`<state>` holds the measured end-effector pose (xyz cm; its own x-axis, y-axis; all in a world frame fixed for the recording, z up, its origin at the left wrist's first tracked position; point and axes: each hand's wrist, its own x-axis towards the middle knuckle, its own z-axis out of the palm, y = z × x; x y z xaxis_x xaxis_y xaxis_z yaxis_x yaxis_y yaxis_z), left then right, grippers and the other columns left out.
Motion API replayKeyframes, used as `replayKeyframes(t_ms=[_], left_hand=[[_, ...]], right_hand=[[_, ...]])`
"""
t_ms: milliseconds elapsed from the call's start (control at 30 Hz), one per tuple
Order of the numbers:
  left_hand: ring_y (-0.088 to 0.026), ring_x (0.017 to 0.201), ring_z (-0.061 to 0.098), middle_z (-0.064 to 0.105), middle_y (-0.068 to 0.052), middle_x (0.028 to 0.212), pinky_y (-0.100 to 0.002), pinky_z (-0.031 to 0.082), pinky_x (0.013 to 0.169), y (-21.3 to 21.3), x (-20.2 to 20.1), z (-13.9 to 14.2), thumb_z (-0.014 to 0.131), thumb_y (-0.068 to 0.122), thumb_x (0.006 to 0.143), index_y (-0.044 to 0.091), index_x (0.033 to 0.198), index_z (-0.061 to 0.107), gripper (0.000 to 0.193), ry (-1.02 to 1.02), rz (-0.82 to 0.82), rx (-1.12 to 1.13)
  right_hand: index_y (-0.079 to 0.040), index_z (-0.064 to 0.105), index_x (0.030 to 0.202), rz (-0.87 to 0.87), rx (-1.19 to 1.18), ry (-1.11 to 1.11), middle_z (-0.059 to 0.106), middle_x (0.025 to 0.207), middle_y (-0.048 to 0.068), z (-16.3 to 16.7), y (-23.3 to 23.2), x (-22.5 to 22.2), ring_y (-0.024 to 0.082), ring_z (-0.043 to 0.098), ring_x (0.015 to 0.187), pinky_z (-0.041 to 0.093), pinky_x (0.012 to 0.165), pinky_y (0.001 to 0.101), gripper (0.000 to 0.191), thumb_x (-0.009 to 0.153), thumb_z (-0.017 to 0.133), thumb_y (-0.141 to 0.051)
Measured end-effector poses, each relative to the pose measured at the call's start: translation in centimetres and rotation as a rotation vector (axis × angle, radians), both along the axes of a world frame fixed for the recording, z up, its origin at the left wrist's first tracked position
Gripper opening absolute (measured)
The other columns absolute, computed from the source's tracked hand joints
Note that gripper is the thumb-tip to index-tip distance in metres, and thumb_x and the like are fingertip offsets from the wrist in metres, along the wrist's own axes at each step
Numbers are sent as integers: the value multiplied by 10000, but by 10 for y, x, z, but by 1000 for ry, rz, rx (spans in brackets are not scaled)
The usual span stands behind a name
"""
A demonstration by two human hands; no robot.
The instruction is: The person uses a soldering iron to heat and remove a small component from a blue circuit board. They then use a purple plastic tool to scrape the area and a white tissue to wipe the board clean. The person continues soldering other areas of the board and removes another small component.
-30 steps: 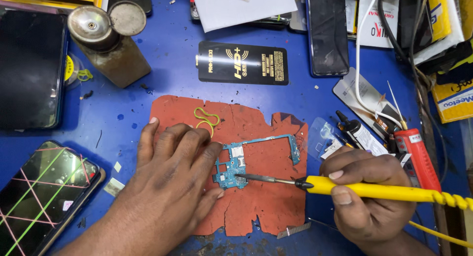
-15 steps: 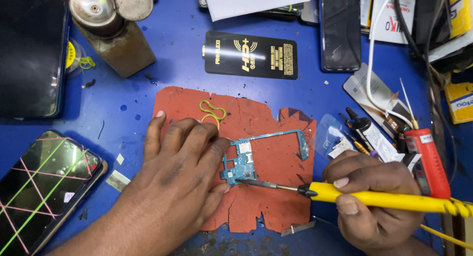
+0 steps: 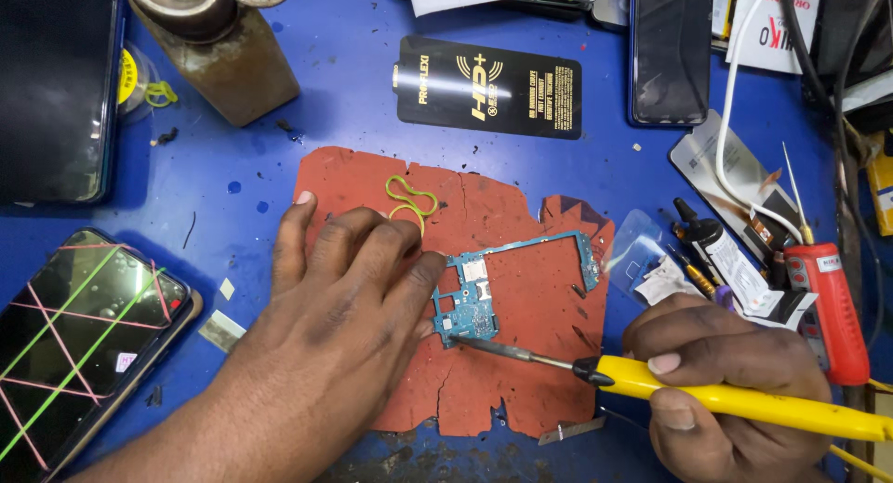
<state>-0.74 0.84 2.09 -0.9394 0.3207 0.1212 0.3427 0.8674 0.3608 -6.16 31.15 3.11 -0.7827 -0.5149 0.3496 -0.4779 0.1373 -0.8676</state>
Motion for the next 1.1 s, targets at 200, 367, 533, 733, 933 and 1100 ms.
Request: replayKeyframes(t_ms=[200, 367, 533, 733, 933, 1100], left_hand=[[-390, 1263, 444, 519, -199, 1263, -727, 191, 1110, 0, -1, 1, 645, 216, 837, -2, 1244, 592, 465, 29, 1, 32], [-388, 1283, 445, 518, -195, 1279, -725, 190, 1130, 0, -1, 1, 634, 222, 856, 8, 1264, 590, 463, 42, 6, 16], [-394, 1296, 442, 516, -202, 1307, -730, 184, 1140, 0, -1, 1, 625, 246, 882, 11, 1285, 587, 468, 58, 6, 35], [-402, 1259, 446, 526, -216, 1270, -735, 185, 1099, 0, -2, 2, 635, 228, 849, -6, 1246, 596, 462, 20, 0, 27], [-386, 1300, 444, 518, -197, 1302, -728, 188, 1147, 0, -1, 2, 630, 257, 878, 12, 1282, 587, 474, 72, 5, 17], [-392, 1258, 447, 528, -200, 1249, -723, 192, 1102, 1, -2, 3, 648, 230, 832, 8, 1243, 601, 470, 29, 4, -5]], right_hand=[[-16, 516, 1091, 10, -61, 10, 668, 816, 145, -4, -2, 0, 211, 670, 739, 597, 687, 374, 218, 927, 655, -56], [-11, 531, 1097, 13, -55, -18, 675, 826, 153, -4, 2, 1, 219, 671, 742, 596, 688, 369, 212, 923, 648, -43], [-16, 529, 1105, 23, -56, -15, 673, 840, 147, -5, 3, 2, 215, 672, 769, 592, 689, 361, 218, 930, 656, -40], [-14, 569, 1100, 51, 18, -12, 673, 843, 155, -1, 5, 1, 218, 674, 753, 586, 701, 362, 200, 923, 656, -45], [-23, 528, 1112, -8, -40, -2, 667, 830, 127, -3, -1, 4, 200, 665, 766, 582, 696, 349, 219, 941, 660, -58], [-16, 529, 1090, 4, -54, -7, 667, 809, 132, -2, -2, 3, 195, 663, 742, 579, 700, 361, 214, 923, 657, -57]])
